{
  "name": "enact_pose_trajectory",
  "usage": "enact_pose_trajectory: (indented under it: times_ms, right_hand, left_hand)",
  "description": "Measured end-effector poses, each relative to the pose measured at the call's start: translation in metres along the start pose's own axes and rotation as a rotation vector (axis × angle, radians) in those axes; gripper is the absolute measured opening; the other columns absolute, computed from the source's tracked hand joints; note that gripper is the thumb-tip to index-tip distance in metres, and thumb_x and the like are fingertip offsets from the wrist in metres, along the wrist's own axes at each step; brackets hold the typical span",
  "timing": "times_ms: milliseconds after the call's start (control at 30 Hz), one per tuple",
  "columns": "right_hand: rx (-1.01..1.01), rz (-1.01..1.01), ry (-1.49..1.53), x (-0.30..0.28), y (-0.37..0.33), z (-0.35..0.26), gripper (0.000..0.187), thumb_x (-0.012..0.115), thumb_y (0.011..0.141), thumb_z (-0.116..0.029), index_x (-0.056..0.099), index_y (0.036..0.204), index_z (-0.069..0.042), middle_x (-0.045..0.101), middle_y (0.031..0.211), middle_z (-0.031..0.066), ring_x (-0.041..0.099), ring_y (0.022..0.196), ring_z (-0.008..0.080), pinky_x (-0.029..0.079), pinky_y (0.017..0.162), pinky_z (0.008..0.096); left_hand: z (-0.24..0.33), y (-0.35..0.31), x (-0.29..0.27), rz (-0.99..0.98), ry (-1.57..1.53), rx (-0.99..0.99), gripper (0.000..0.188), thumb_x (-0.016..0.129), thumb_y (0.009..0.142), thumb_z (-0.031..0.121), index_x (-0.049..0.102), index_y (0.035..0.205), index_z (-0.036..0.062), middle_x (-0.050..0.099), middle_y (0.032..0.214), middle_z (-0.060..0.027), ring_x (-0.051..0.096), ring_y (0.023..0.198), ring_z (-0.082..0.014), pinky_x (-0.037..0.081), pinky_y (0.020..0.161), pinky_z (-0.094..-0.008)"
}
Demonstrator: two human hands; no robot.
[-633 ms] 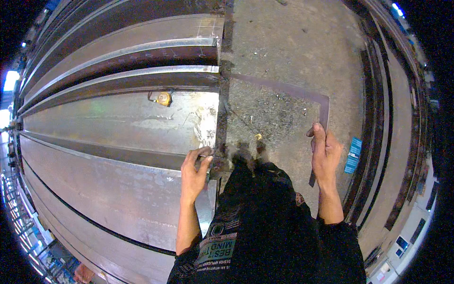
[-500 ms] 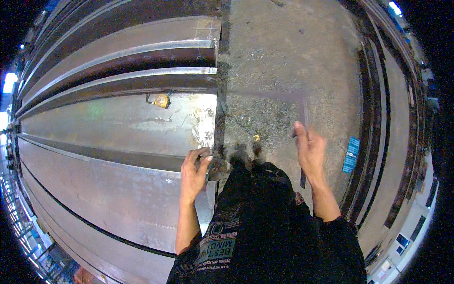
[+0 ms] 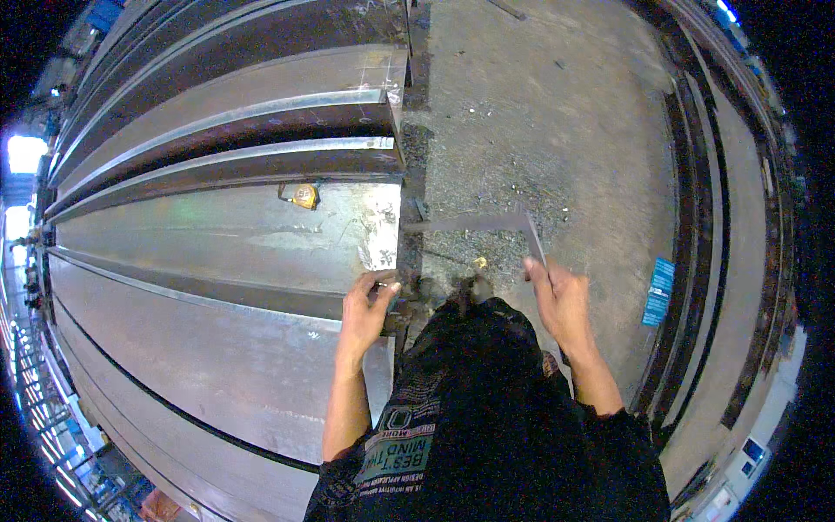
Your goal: The person uses a try square and a tape measure to mark and measure metal sheets on a workbench. They draw straight lines along the square's edge and take measurements across the sheet surface.
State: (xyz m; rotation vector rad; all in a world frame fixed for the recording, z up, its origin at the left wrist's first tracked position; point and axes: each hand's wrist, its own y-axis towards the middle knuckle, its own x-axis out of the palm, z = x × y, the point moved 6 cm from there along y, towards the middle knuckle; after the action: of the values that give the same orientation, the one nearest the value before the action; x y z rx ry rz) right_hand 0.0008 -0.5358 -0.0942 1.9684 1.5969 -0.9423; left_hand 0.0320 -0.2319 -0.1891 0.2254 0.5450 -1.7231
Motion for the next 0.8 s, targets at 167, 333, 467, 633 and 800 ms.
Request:
enact_pose_trajectory:
  times_ms: [167, 333, 467, 633, 800]
  right_hand:
    - [-0.248, -0.052, -0.086, -0.041, -0.045, -0.003, 0.021, 0.062, 0.091, -0.025, 0.063, 0.081, -0.007, 0.061, 0.065, 0.0165, 0.059, 0.055, 0.0337, 0.044, 0.050, 0.0429]
    - [-0.407, 0.013, 0.021, -0.097, -0.062, -0.008, 0.023, 0.061, 0.091, -0.027, 0.066, 0.085, -0.006, 0.063, 0.070, 0.0165, 0.062, 0.065, 0.0330, 0.047, 0.057, 0.0422]
    - [0.189, -0.072, 0.310, -0.084, -0.048, 0.057, 0.034, 0.055, 0.095, -0.034, 0.069, 0.082, -0.006, 0.060, 0.062, 0.0097, 0.059, 0.056, 0.0234, 0.044, 0.052, 0.0369]
    - [0.242, -0.062, 0.679, -0.019, -0.004, 0.079, 0.045, 0.051, 0.096, -0.042, 0.070, 0.075, -0.006, 0.052, 0.055, 0.0014, 0.048, 0.049, 0.0117, 0.037, 0.047, 0.0323]
    - [0.346, -0.099, 0.746, 0.049, 0.026, 0.115, 0.047, 0.054, 0.094, -0.044, 0.067, 0.073, -0.005, 0.051, 0.054, 0.0010, 0.044, 0.046, 0.0102, 0.034, 0.045, 0.0277]
  left_hand:
    - [0.006, 0.001, 0.047, -0.149, -0.183, -0.194, 0.029, 0.062, 0.092, 0.026, 0.068, 0.107, 0.0015, 0.068, 0.099, -0.0100, 0.064, 0.090, -0.0185, 0.048, 0.081, -0.0302]
    - [0.044, 0.002, 0.100, -0.277, -0.847, -0.392, 0.047, 0.053, 0.097, 0.038, 0.058, 0.121, -0.0020, 0.063, 0.112, -0.0133, 0.063, 0.099, -0.0230, 0.050, 0.086, -0.0355]
    - [0.082, 0.034, 0.119, -0.186, -1.138, -0.246, 0.042, 0.055, 0.095, 0.039, 0.059, 0.117, 0.0036, 0.061, 0.117, -0.0106, 0.058, 0.109, -0.0310, 0.048, 0.094, -0.0438]
    - [0.043, 0.074, 0.114, 0.035, -1.333, -0.345, 0.030, 0.064, 0.091, 0.026, 0.057, 0.114, 0.0077, 0.060, 0.113, -0.0083, 0.055, 0.113, -0.0315, 0.046, 0.098, -0.0454]
    - [-0.026, 0.103, 0.115, 0.020, -1.163, -0.597, 0.034, 0.064, 0.092, 0.028, 0.054, 0.114, 0.0053, 0.059, 0.109, -0.0110, 0.058, 0.108, -0.0308, 0.051, 0.094, -0.0460]
